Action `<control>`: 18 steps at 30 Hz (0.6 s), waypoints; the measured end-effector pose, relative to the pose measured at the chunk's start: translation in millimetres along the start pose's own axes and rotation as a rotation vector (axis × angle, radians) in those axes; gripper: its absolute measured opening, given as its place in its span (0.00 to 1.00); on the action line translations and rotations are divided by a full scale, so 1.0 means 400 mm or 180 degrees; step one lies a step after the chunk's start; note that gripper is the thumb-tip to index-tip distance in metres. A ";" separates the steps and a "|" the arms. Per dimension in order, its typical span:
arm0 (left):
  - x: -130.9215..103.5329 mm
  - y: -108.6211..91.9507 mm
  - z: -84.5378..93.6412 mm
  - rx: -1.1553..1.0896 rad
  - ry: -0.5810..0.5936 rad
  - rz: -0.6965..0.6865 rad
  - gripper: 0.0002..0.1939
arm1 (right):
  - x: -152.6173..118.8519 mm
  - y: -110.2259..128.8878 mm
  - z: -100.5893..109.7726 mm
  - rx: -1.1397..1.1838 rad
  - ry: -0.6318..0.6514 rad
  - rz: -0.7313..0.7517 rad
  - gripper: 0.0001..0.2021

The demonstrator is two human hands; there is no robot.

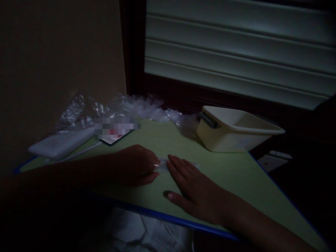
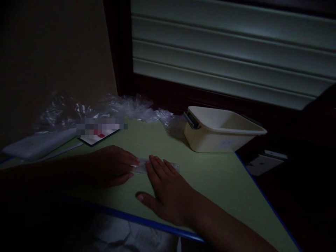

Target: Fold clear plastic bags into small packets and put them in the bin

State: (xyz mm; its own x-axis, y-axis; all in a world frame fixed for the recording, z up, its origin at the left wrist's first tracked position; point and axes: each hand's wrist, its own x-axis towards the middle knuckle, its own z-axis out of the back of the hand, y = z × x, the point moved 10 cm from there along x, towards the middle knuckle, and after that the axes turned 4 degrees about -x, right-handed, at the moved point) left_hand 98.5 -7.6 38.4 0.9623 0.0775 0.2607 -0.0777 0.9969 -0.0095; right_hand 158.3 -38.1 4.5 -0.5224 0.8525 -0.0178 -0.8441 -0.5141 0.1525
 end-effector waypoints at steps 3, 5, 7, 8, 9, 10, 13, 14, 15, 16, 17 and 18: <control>0.006 -0.017 0.008 0.0094 -0.0108 -0.0260 0.11 | 0.000 0.003 0.003 0.0005 -0.0060 0.0020 0.36; 0.008 -0.020 0.013 0.0161 -0.0187 -0.0275 0.09 | 0.000 0.004 0.002 -0.0004 -0.0018 0.0012 0.37; 0.008 -0.022 0.018 0.0230 -0.0279 -0.0267 0.07 | -0.001 0.001 -0.001 -0.0023 0.0054 -0.0016 0.37; 0.007 -0.022 0.020 0.0252 -0.0326 -0.0267 0.06 | -0.001 -0.001 0.000 -0.0027 0.0084 -0.0035 0.38; 0.005 -0.021 0.020 0.0257 -0.0356 -0.0253 0.06 | -0.002 -0.005 0.001 -0.0029 0.0111 -0.0056 0.38; 0.004 -0.019 0.019 0.0248 -0.0376 -0.0244 0.07 | -0.002 -0.009 0.003 -0.0039 0.0142 -0.0076 0.38; -0.003 -0.011 0.015 0.0208 -0.0412 -0.0258 0.09 | -0.003 -0.027 0.007 -0.0133 0.0233 -0.0123 0.38; -0.005 -0.010 0.015 0.0195 -0.0436 -0.0290 0.09 | -0.004 -0.032 0.007 -0.0171 0.0267 -0.0131 0.38; -0.008 -0.010 0.015 0.0174 -0.0466 -0.0324 0.10 | -0.004 -0.038 0.007 -0.0196 0.0285 -0.0140 0.38; -0.010 -0.011 0.016 0.0139 -0.0476 -0.0355 0.10 | -0.004 -0.043 0.008 -0.0206 0.0283 -0.0148 0.38; -0.011 -0.010 0.015 0.0104 -0.0468 -0.0362 0.11 | -0.004 -0.047 0.008 -0.0207 0.0266 -0.0153 0.38; -0.012 -0.009 0.014 0.0075 -0.0456 -0.0356 0.11 | -0.003 -0.050 0.008 -0.0214 0.0237 -0.0149 0.38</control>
State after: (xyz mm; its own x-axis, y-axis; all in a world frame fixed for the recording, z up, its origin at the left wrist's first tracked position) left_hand 92.7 -11.5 42.7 0.9185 -0.0380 0.3937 0.0201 0.9986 0.0496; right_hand 176.3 -28.7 4.8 -0.4877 0.8676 -0.0972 -0.8726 -0.4812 0.0833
